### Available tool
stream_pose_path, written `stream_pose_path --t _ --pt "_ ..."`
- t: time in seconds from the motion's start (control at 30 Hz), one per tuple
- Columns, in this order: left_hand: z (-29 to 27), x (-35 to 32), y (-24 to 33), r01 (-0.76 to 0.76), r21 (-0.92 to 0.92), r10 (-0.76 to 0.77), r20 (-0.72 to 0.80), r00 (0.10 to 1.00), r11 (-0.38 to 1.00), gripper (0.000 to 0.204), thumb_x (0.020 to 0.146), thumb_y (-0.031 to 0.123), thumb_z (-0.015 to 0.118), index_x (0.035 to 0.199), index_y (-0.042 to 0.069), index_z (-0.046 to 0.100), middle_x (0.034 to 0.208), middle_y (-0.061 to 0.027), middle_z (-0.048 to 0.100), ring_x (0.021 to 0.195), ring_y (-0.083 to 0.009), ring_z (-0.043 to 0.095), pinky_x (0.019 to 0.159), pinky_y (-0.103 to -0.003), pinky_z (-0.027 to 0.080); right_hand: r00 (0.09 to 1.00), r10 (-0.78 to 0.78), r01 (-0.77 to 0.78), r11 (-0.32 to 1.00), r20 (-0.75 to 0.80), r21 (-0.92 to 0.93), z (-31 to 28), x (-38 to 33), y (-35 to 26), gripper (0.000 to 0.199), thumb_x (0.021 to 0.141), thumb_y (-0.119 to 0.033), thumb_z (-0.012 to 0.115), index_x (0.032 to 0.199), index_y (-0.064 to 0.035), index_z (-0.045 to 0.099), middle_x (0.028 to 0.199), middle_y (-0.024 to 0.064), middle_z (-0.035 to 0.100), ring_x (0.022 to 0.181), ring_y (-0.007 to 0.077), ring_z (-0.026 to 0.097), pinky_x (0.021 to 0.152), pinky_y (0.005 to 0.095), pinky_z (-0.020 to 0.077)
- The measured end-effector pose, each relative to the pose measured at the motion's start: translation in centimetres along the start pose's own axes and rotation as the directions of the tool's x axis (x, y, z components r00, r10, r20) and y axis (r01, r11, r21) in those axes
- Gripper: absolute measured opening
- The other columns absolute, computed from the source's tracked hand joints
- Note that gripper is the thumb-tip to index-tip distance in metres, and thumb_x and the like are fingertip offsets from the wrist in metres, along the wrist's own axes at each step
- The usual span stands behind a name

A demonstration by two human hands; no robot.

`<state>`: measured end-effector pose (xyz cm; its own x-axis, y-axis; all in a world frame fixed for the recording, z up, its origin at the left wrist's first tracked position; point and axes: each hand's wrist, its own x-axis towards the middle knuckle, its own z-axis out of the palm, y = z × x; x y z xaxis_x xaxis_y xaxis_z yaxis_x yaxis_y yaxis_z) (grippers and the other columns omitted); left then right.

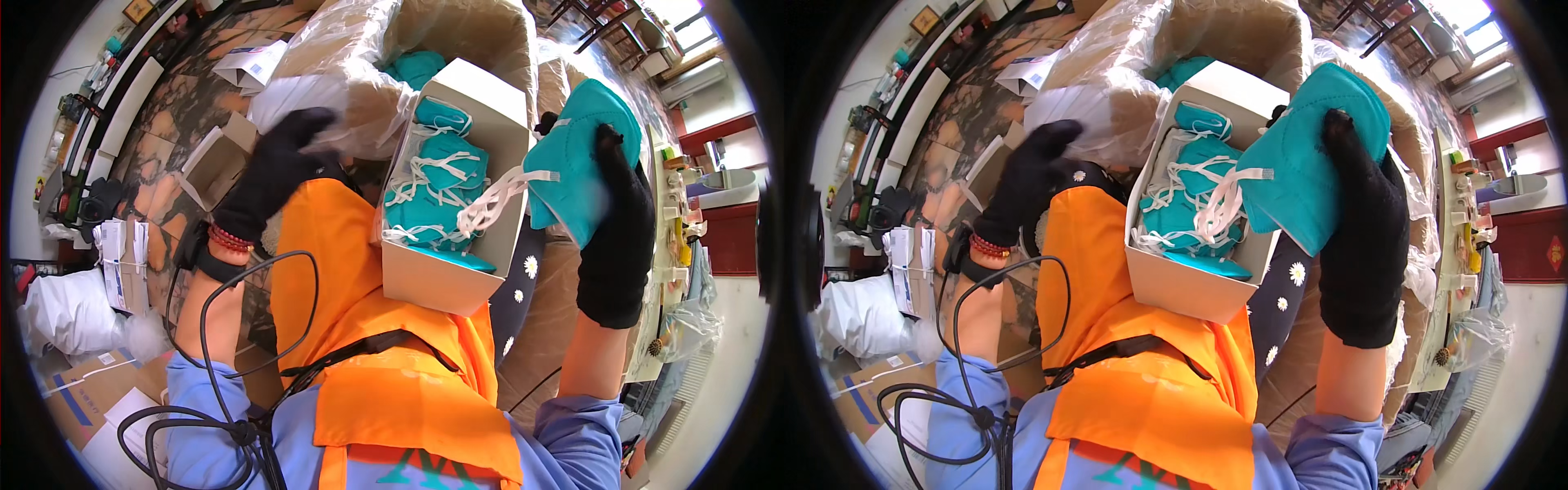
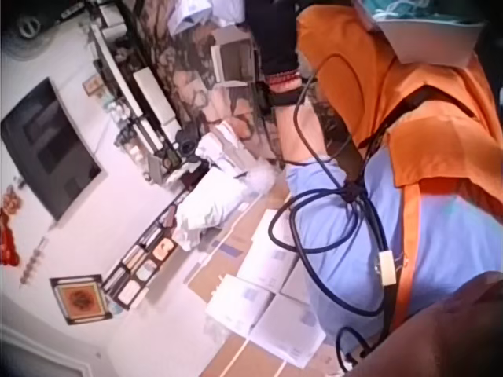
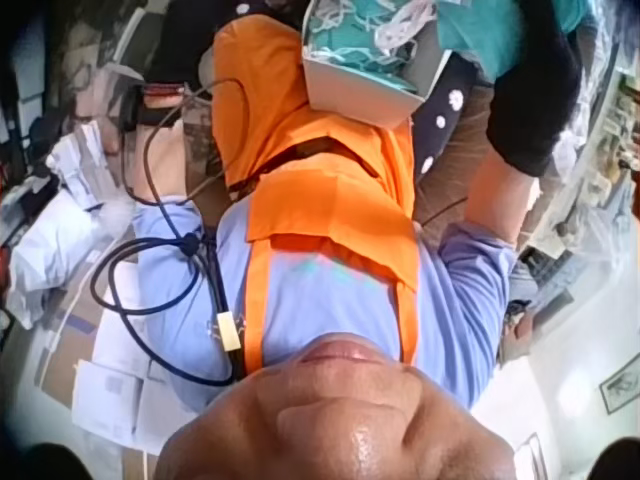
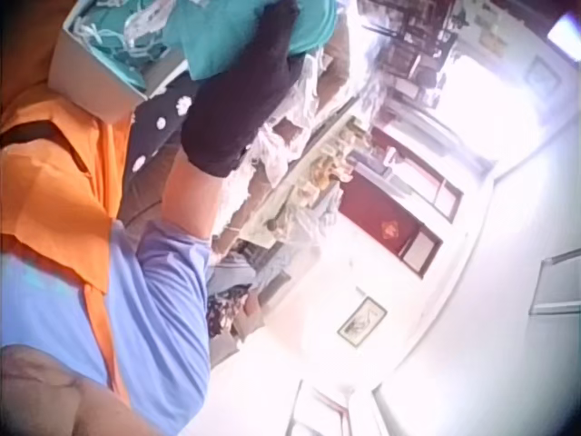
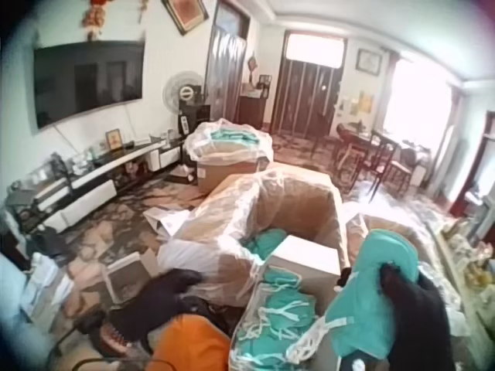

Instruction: Packing medical masks into a white cardboard box.

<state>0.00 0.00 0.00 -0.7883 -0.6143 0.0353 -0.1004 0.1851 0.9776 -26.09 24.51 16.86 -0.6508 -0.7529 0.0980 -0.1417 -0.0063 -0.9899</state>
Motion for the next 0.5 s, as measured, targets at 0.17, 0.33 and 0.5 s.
stream_pose_path --t 0.17,0.33,0.5 --pt "10.5 0.8 9.3 -0.419 0.27 0.318 0.348 0.882 0.867 0.104 0.067 0.01 0.088 0.154 0.004 0.03 0.152 -0.0136 0.041 0.137 -0.0257 0.044 0.112 -0.037 0.039 0.98 0.141 -0.163 0.975 0.141 0.153 -1.7 0.4 -0.8 0.059 0.099 -0.039 0.059 0.137 0.0047 0.049 0.129 0.0221 0.062 0.117 0.0298 0.064 0.1 0.0409 0.0515" --pt "14.8 2.4 8.4 -0.181 -0.199 0.252 0.427 0.869 0.963 0.05 0.086 0.018 0.077 0.129 0.002 0.056 0.114 -0.012 0.067 0.105 -0.023 0.063 0.095 -0.035 0.05 0.986 0.114 -0.145 0.944 0.118 0.297 -2.9 0.2 -1.2 0.056 0.101 -0.036 0.057 0.139 0.004 0.046 0.131 0.0243 0.06 0.119 0.031 0.062 0.103 0.0415 0.0494" --pt "15.3 1.7 7.1 0.17 -0.451 0.148 0.587 0.796 0.876 0.036 0.1 0.026 0.062 0.123 -0.002 0.061 0.1 -0.0073 0.069 0.09 -0.0146 0.066 0.087 -0.03 0.052 1.0 -0.024 0.019 0.971 0.019 0.238 -6.6 1.2 1.0 0.056 0.103 -0.035 0.052 0.142 0.0049 0.043 0.136 0.0255 0.056 0.123 0.0308 0.059 0.107 0.0405 0.0465"
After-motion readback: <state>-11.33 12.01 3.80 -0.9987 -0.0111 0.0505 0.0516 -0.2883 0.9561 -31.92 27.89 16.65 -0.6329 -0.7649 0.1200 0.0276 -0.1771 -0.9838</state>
